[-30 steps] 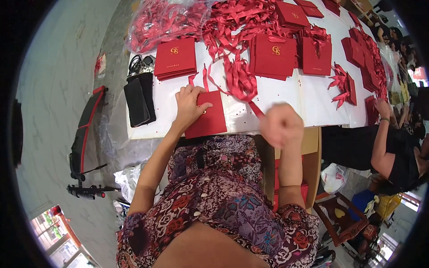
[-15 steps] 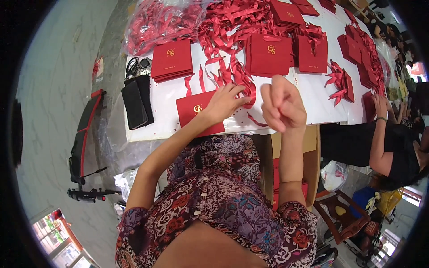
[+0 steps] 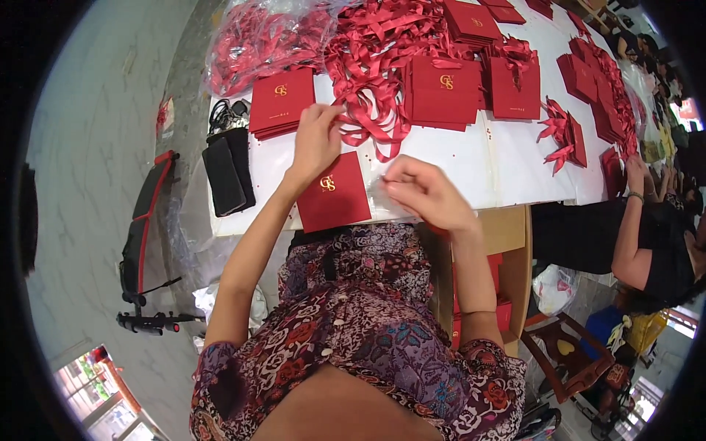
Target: Tying red ribbons into decorative bows on small red gift bags.
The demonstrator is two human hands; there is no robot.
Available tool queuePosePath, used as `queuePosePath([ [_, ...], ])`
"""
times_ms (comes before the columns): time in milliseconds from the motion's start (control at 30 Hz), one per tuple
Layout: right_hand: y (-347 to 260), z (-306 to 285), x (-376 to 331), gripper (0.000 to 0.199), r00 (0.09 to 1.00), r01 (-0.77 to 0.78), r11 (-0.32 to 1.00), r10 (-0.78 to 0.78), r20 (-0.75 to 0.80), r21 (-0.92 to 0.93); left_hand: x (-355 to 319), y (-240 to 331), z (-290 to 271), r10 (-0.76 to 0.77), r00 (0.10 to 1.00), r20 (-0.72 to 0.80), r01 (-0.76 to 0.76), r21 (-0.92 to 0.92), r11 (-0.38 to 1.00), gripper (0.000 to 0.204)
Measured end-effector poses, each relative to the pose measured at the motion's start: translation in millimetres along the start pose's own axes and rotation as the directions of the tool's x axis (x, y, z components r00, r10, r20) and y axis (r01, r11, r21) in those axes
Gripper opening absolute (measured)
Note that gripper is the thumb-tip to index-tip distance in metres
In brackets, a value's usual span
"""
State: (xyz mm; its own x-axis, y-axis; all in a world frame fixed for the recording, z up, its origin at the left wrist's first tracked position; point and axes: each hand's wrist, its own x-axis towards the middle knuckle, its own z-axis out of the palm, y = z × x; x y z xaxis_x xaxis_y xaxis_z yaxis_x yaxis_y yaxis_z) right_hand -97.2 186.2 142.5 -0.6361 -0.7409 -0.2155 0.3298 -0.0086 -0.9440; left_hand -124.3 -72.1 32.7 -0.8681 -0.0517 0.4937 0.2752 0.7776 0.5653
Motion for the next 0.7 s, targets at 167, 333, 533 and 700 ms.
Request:
queuePosePath([
  [167,77,16,58,0.015,0.937,0.122,0.741,-0.305,-0.169,-0.661,-56,14,-35,-0.160,0.979,0.129,0.134,0.193,0.972,0.035],
  [333,114,16,89,0.015,0.919,0.031,0.618,-0.327,-0.221,-0.785,-72,14,-28,-0.084,0.986,0.146,0.046,0.243,0.969,0.046],
  [533,130,14,99,0.017,0.904,0.005,0.625,-0.337,-0.264,-0.780,-66,15,-28,-0.147,0.953,0.267,0.094,0.201,0.975,0.042],
  [700,122,15,97,0.019,0.909,0.020,0.655,-0.326,-0.259,-0.755,-71,18,-23,-0.157,0.951,0.267,0.149,0.049,0.988,0.037],
])
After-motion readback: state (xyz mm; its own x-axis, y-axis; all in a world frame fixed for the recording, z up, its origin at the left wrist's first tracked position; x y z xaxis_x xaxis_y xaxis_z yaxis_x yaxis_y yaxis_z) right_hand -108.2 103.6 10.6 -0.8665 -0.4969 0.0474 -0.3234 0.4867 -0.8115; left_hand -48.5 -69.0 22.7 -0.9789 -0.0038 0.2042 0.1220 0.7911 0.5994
